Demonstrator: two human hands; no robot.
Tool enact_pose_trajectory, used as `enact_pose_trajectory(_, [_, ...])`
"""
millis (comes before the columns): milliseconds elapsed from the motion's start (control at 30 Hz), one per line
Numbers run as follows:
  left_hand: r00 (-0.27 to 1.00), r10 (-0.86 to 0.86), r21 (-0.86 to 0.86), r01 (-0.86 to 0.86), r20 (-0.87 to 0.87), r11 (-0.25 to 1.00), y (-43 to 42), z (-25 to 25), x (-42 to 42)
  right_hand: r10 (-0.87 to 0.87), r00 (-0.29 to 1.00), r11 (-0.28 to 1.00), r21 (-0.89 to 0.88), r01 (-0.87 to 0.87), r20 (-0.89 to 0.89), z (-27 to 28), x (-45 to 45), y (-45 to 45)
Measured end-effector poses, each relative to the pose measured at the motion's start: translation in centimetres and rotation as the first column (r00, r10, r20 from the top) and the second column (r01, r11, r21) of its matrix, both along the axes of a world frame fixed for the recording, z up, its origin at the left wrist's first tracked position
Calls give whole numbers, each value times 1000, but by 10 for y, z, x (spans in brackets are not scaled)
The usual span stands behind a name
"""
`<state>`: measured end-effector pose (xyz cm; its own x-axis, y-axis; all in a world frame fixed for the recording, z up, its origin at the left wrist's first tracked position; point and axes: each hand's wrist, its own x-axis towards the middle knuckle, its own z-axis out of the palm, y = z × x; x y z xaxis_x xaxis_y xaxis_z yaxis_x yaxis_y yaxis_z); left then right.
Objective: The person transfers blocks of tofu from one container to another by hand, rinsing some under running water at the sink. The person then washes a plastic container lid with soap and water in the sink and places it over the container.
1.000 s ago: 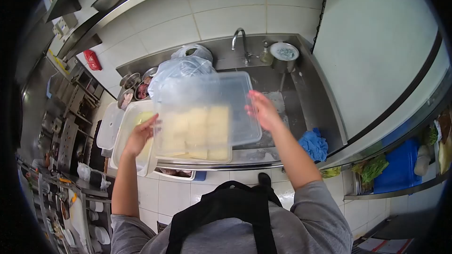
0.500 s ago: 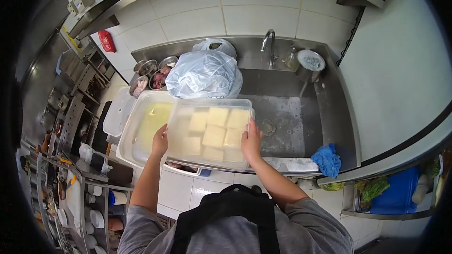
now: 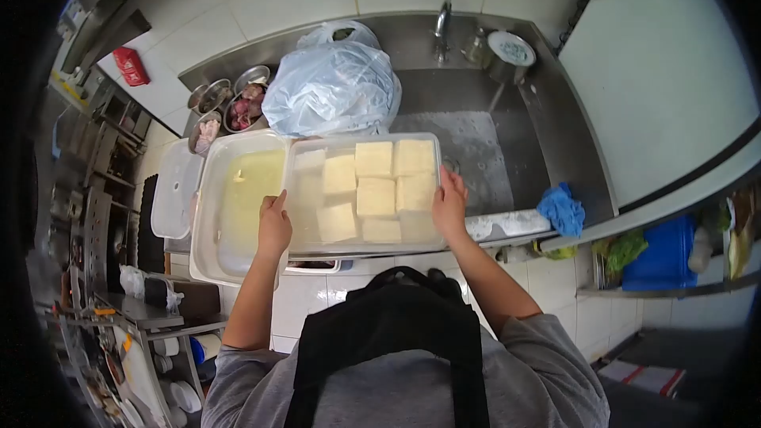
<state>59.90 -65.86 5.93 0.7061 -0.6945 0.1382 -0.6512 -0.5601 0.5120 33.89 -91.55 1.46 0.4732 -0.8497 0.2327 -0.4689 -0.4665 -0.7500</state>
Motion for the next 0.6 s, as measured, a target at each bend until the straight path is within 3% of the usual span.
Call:
enact_pose_trajectory(67, [998,-41,8,40,40,999,3,-5,0,-25,1000,1000,2,25,-18,0,0,2])
enact_pose_trajectory(133, [971,-61,147,27,231,989,6,-8,-1,-27,998,998,-52,24,-59,0,-4,6])
enact_pose_trajectory(367, [974,-37,109,12,225,994,5,-10,-25,-105,955,977,151,151,-277,16,-18,40])
enact_pose_trajectory(433, [925,-90,219,7,369,976,4,-13,-26,-87,986,980,168,110,-139,14,-18,41])
enact_pose_trajectory(533, [955,-125,329,30,270,944,0,-10,-26,-83,996,975,202,89,-37,18,-19,39])
enact_pose_trajectory(600, [964,-143,372,51,225,927,-2,-4,-24,-81,994,967,238,96,-70,29,-18,41])
